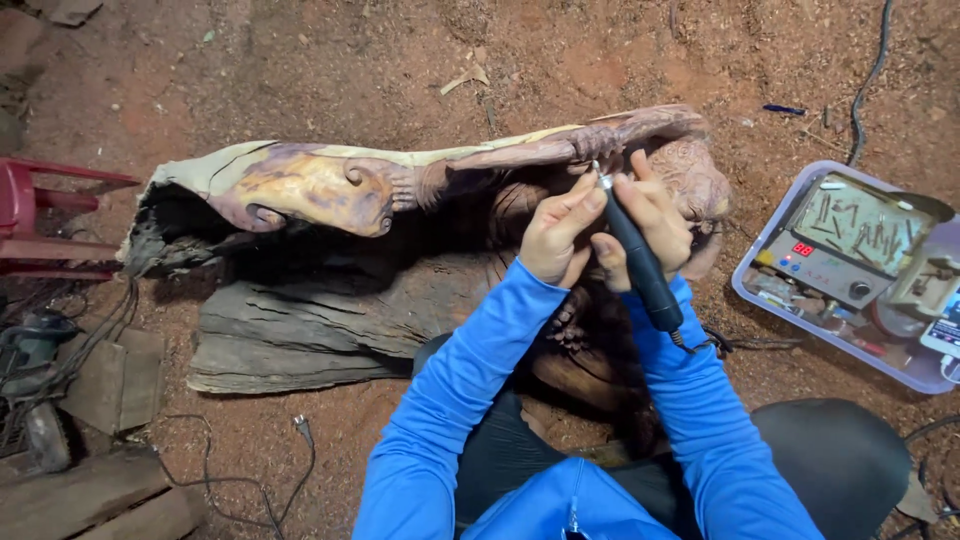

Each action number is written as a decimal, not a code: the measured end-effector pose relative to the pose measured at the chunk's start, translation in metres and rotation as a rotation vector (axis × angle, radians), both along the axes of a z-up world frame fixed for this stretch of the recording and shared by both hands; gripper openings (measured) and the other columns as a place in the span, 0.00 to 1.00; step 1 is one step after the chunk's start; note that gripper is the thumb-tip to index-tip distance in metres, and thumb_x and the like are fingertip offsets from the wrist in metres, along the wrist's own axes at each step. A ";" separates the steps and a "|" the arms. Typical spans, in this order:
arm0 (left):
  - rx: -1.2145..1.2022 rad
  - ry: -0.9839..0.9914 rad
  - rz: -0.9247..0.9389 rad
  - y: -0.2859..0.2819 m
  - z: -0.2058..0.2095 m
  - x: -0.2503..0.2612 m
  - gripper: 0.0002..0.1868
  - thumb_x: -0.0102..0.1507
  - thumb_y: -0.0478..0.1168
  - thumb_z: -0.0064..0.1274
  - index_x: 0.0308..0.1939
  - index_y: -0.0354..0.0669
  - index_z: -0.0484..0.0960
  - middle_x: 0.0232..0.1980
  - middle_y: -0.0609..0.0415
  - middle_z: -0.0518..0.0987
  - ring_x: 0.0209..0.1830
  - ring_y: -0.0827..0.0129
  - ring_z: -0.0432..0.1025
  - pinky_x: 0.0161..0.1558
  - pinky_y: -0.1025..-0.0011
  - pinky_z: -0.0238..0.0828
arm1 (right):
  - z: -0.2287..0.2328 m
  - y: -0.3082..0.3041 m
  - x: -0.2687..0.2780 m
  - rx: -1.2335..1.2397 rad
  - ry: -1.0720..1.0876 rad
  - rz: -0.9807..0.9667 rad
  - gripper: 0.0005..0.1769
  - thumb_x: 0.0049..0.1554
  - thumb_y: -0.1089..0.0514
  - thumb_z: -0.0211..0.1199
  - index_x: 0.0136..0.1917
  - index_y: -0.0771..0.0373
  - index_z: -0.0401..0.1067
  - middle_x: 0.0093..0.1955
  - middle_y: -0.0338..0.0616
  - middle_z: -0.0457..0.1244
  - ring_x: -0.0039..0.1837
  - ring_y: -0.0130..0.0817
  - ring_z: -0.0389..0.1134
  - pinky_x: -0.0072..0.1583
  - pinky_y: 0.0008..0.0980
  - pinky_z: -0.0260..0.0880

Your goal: Using a handheld rotary tool to carve intricate details and textures into a large wooden sculpture.

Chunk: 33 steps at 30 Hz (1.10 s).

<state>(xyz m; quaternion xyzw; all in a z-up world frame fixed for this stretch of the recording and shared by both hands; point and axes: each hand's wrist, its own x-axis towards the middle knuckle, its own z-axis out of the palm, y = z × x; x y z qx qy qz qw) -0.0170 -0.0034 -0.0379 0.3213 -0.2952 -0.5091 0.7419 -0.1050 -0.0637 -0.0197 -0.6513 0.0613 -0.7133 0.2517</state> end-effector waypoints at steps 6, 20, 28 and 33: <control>-0.030 0.100 -0.046 0.003 0.017 0.001 0.13 0.71 0.34 0.51 0.53 0.25 0.83 0.62 0.38 0.75 0.69 0.58 0.65 0.75 0.54 0.53 | 0.008 0.003 -0.001 -0.050 0.043 -0.043 0.26 0.53 0.58 0.69 0.54 0.89 0.76 0.36 0.65 0.68 0.40 0.53 0.72 0.71 0.67 0.60; -0.073 0.194 -0.094 -0.001 0.025 0.001 0.11 0.70 0.35 0.53 0.49 0.29 0.86 0.48 0.49 0.79 0.58 0.71 0.68 0.68 0.66 0.63 | 0.004 -0.003 -0.002 -0.078 0.106 -0.053 0.28 0.53 0.56 0.66 0.53 0.88 0.76 0.50 0.83 0.67 0.57 0.70 0.71 0.63 0.59 0.70; -0.075 0.220 -0.108 -0.011 0.009 0.000 0.12 0.70 0.37 0.53 0.48 0.29 0.86 0.44 0.51 0.80 0.53 0.73 0.68 0.65 0.68 0.64 | 0.002 -0.012 0.004 -0.146 0.026 -0.081 0.26 0.51 0.56 0.67 0.49 0.88 0.78 0.44 0.77 0.69 0.54 0.72 0.72 0.58 0.57 0.73; -0.024 0.228 -0.105 -0.012 0.006 0.000 0.13 0.69 0.39 0.56 0.49 0.30 0.86 0.41 0.53 0.81 0.49 0.76 0.69 0.58 0.74 0.67 | 0.004 -0.015 0.008 -0.219 -0.012 -0.077 0.24 0.51 0.59 0.67 0.49 0.88 0.78 0.45 0.80 0.68 0.54 0.76 0.71 0.51 0.56 0.75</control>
